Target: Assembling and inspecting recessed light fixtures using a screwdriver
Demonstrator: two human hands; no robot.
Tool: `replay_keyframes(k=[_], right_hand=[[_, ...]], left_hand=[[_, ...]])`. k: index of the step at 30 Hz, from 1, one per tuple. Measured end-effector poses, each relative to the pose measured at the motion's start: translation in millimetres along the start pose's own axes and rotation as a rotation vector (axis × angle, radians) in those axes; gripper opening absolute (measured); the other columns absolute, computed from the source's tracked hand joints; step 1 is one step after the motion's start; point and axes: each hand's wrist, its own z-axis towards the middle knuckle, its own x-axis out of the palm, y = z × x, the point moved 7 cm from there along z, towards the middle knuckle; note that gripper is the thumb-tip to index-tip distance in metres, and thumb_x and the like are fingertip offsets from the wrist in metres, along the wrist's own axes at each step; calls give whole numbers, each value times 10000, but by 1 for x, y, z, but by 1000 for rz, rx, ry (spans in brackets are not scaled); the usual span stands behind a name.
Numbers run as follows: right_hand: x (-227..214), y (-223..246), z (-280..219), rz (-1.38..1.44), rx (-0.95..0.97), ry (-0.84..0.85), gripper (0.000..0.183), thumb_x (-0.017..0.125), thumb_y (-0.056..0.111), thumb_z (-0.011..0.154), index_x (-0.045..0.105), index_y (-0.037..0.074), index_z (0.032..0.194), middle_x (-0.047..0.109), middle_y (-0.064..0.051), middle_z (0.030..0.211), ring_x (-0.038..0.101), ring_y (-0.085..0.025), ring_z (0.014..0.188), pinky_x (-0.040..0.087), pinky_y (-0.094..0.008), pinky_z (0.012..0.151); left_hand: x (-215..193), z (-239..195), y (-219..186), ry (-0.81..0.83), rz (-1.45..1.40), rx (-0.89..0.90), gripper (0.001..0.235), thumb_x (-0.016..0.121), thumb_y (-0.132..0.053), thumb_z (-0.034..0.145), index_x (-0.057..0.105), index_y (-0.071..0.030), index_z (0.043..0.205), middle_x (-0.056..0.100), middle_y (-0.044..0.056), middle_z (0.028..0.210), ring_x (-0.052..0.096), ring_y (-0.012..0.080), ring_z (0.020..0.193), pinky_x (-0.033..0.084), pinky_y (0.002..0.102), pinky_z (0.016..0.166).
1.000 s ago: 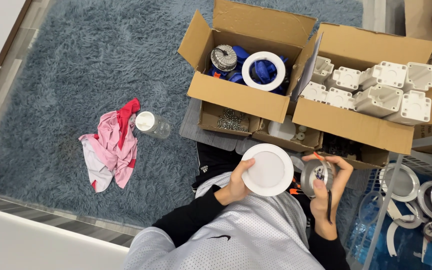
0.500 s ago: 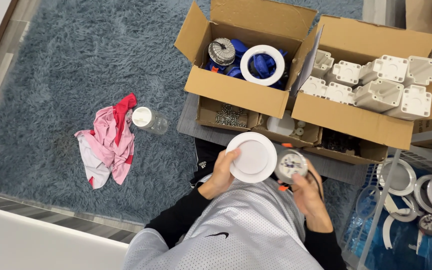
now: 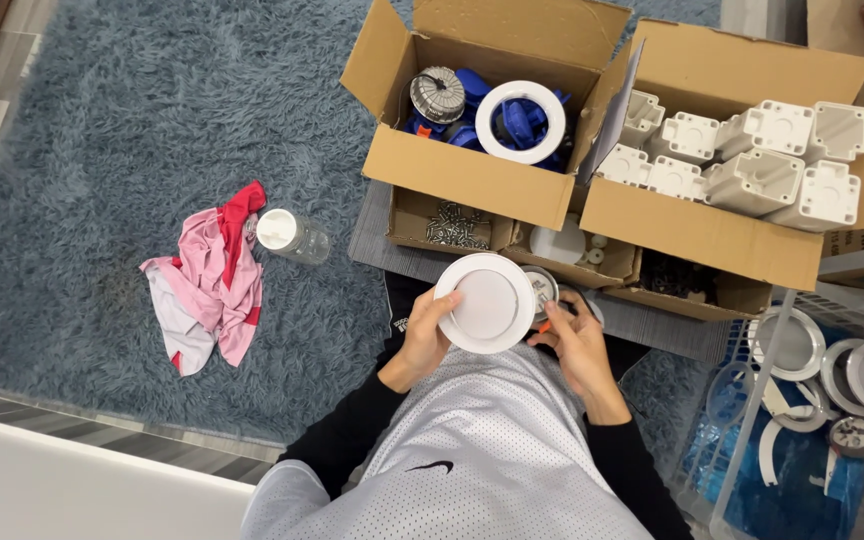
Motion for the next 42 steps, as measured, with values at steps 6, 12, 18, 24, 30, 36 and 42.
replay_keyframes(k=[6,12,18,24,30,36,42], right_hand=[[-6,0,-11,8,73,-5,365,522,340,1178,615,37,1357,766,-246,1125,800,-388,1086,698,-455,809],[0,21,-35,-19,72,-25,496,629,214,1097,439,44,1523,721,-276,1209,767,-402,1156,681,-461,872],[-15,17,-41,-41,102,-18,427,637,185,1077,366,55,1380,683,-369,1330,719,-449,1257,663,-512,913],[-11,48,-65,-399,190,129,357,615,239,1092,416,16,1287,744,-452,1230,807,-526,1134,694,-577,862],[20,137,-114,-810,-143,203,186,708,187,987,682,73,1131,890,-69,1103,934,-184,749,637,-240,479],[62,170,-110,-755,-665,87,522,766,40,975,582,4,1462,735,-205,1301,760,-156,826,616,-236,719],[72,195,-101,-868,-1001,-52,222,834,-60,938,820,3,1150,799,-142,907,722,-275,669,575,-368,603]], left_hand=[[-2,0,7,9,17,15,437,568,-250,1094,686,84,1349,777,258,1222,735,319,1184,593,469,1056],[-2,-1,14,20,-5,10,424,558,-215,1098,679,89,1368,775,239,1195,735,308,1169,593,440,1040],[2,0,18,54,1,2,413,565,-215,1103,676,81,1369,771,232,1194,732,302,1161,596,453,1037],[2,-1,27,84,-16,-10,395,598,-160,1109,639,86,1416,774,219,1219,744,284,1165,640,447,979],[37,-11,-16,130,186,12,531,675,-290,1083,595,7,1514,721,128,1359,691,239,1199,615,351,965],[78,-17,-29,300,365,52,513,648,-283,1104,563,12,1516,697,168,1371,680,278,1190,626,374,979],[98,-18,-64,320,355,204,281,576,-57,1117,664,27,1370,797,249,1148,789,359,1089,626,541,986]])
